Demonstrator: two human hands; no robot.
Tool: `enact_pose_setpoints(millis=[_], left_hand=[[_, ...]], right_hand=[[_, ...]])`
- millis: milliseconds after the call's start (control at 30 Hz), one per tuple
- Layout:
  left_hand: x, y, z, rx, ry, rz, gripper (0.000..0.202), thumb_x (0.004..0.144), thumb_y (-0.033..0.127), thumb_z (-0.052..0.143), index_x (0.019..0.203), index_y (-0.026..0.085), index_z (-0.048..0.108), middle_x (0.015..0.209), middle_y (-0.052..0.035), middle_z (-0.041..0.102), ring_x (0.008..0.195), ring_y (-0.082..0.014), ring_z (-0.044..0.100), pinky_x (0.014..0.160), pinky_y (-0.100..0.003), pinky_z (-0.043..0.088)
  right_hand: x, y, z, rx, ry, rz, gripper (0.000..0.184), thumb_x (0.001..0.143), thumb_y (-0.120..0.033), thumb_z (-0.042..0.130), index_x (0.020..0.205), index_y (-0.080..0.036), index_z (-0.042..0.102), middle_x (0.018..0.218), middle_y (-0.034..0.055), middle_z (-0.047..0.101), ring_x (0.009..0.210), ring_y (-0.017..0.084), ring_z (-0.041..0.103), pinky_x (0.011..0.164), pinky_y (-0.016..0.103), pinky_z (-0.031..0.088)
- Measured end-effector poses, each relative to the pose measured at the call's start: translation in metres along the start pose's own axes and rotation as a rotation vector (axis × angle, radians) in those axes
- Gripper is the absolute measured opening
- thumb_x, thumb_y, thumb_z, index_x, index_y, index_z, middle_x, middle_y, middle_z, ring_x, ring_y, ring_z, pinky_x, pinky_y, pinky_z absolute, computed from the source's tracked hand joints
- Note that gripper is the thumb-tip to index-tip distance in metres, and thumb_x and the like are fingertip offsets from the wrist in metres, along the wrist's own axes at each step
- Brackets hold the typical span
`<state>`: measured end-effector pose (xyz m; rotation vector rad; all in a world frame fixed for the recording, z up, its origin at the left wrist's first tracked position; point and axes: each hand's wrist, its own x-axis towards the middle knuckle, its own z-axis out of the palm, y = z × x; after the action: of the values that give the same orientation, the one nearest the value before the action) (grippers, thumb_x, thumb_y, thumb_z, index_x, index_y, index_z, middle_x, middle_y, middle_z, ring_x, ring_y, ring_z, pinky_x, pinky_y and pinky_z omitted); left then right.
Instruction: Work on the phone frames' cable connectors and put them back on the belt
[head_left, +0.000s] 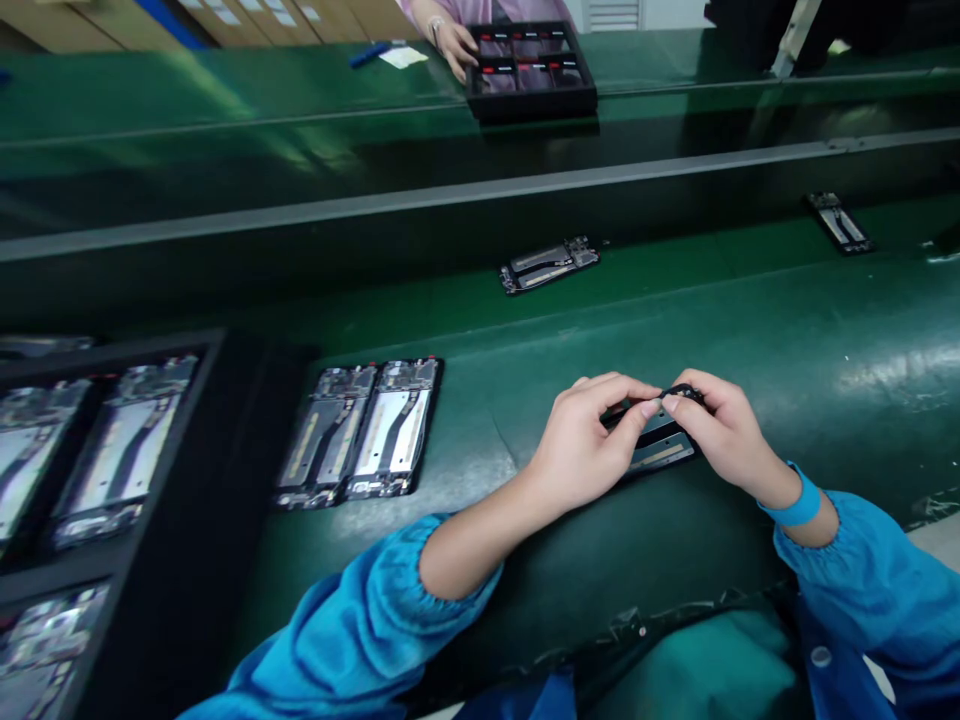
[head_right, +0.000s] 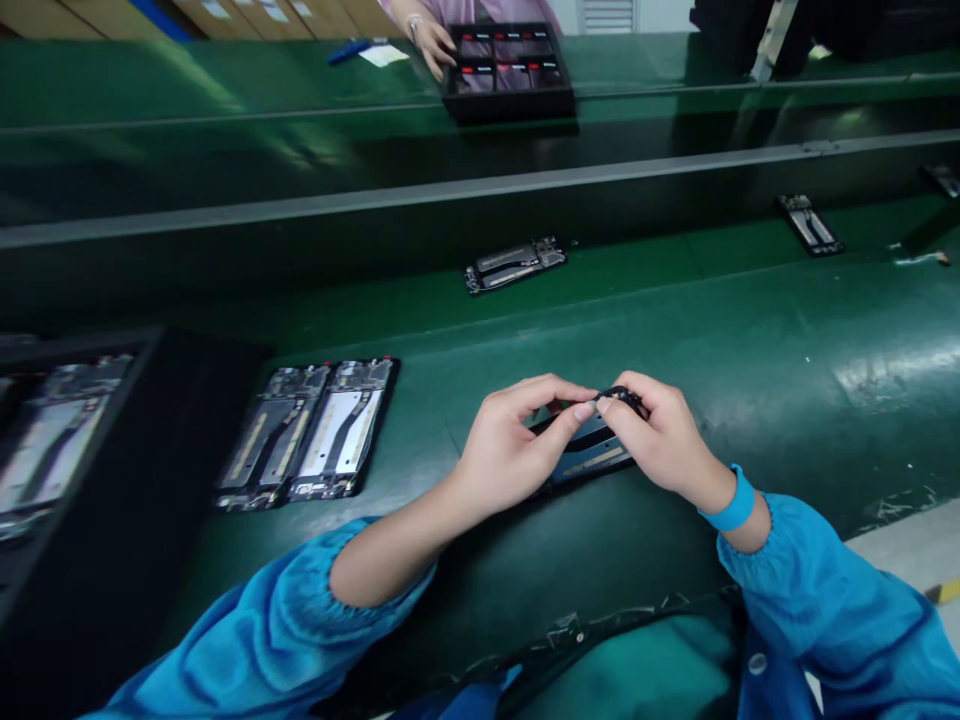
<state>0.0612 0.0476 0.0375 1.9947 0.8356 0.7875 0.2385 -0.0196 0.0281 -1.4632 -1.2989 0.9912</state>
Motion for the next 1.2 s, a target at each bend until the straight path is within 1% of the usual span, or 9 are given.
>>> enact_pose_setpoints(millis=[367, 633, 733, 800, 867, 933, 967, 1067, 1200], left_hand=[[-0.004, 0.001, 0.0, 0.028, 0.019, 0.039, 0.012, 0.095, 0.021, 0.065, 0.098, 0.023, 0.077, 0.088, -0.0005, 0.077, 0.079, -0.016, 0.07, 0.078, -0.033, 0.049], [0.001, -0.002, -0.002, 0.023, -0.055, -0.005, 0.014, 0.096, 0.028, 0.064, 0.098, 0.025, 0.077, 0.092, -0.001, 0.079, 0.083, -0.0176, 0.071, 0.083, -0.034, 0.049], [0.03, -0.028, -0.022, 0.153, -0.063, -0.03, 0.022, 0.097, 0.036, 0.061, 0.11, 0.026, 0.076, 0.108, -0.0035, 0.079, 0.099, -0.0226, 0.072, 0.097, -0.041, 0.048], [0.058, -0.059, -0.042, 0.389, 0.092, -0.131, 0.036, 0.094, 0.034, 0.063, 0.128, 0.025, 0.069, 0.124, -0.0084, 0.074, 0.117, -0.0305, 0.066, 0.107, -0.052, 0.043], [0.086, -0.094, -0.061, 0.601, 0.175, -0.304, 0.069, 0.087, 0.038, 0.07, 0.151, 0.027, 0.049, 0.155, -0.0133, 0.052, 0.145, -0.0412, 0.042, 0.114, -0.064, 0.031], [0.108, -0.124, -0.074, 0.636, 0.13, -0.46, 0.095, 0.083, 0.048, 0.073, 0.163, 0.025, 0.026, 0.17, -0.0127, 0.025, 0.156, -0.0424, 0.018, 0.119, -0.067, 0.021], [0.117, -0.136, -0.079, 0.634, 0.091, -0.495, 0.103, 0.082, 0.051, 0.073, 0.165, 0.025, 0.019, 0.171, -0.0122, 0.02, 0.158, -0.0423, 0.011, 0.12, -0.068, 0.017], [0.131, -0.153, -0.085, 0.618, 0.049, -0.489, 0.101, 0.084, 0.052, 0.069, 0.165, 0.025, 0.015, 0.167, -0.0133, 0.032, 0.156, -0.0412, 0.022, 0.119, -0.068, 0.016], [0.136, -0.142, -0.089, 0.657, 0.068, -0.389, 0.094, 0.084, 0.051, 0.07, 0.162, 0.026, 0.025, 0.15, -0.0122, 0.056, 0.144, -0.0377, 0.041, 0.119, -0.058, 0.022]], right_hand=[[-0.002, -0.005, 0.006, -0.034, 0.088, 0.009, 0.029, 0.09, -0.024, 0.055, 0.064, -0.022, 0.042, 0.059, -0.0057, 0.036, 0.058, 0.012, 0.036, 0.053, 0.028, 0.029], [0.001, -0.001, 0.005, -0.002, 0.035, 0.025, 0.025, 0.089, -0.026, 0.055, 0.065, -0.021, 0.05, 0.061, -0.0045, 0.042, 0.061, 0.013, 0.041, 0.057, 0.028, 0.032], [0.026, 0.006, -0.007, 0.095, 0.19, 0.124, 0.025, 0.083, -0.026, 0.058, 0.06, -0.021, 0.048, 0.059, -0.0037, 0.041, 0.057, 0.012, 0.041, 0.052, 0.028, 0.03], [0.053, 0.012, -0.022, 0.234, 0.381, 0.239, 0.025, 0.081, -0.029, 0.062, 0.062, -0.023, 0.047, 0.058, -0.004, 0.04, 0.052, 0.012, 0.039, 0.046, 0.027, 0.027], [0.083, 0.018, -0.038, 0.338, 0.423, 0.373, 0.025, 0.083, -0.038, 0.065, 0.069, -0.023, 0.051, 0.056, -0.0059, 0.038, 0.045, 0.011, 0.03, 0.039, 0.026, 0.017], [0.11, 0.023, -0.051, 0.381, 0.391, 0.41, 0.024, 0.085, -0.035, 0.067, 0.073, -0.023, 0.051, 0.059, -0.0049, 0.045, 0.044, 0.009, 0.025, 0.037, 0.024, 0.015], [0.121, 0.026, -0.056, 0.379, 0.386, 0.408, 0.021, 0.086, -0.033, 0.067, 0.076, -0.022, 0.052, 0.062, -0.003, 0.051, 0.044, 0.008, 0.026, 0.037, 0.023, 0.015], [0.145, 0.035, -0.059, 0.329, 0.391, 0.393, 0.011, 0.091, -0.025, 0.06, 0.082, -0.02, 0.054, 0.074, 0.0042, 0.065, 0.045, 0.008, 0.03, 0.037, 0.021, 0.017], [0.164, 0.05, -0.055, 0.173, 0.46, 0.379, 0.006, 0.088, -0.017, 0.061, 0.093, -0.016, 0.059, 0.08, 0.0102, 0.07, 0.047, 0.01, 0.037, 0.04, 0.024, 0.023]])
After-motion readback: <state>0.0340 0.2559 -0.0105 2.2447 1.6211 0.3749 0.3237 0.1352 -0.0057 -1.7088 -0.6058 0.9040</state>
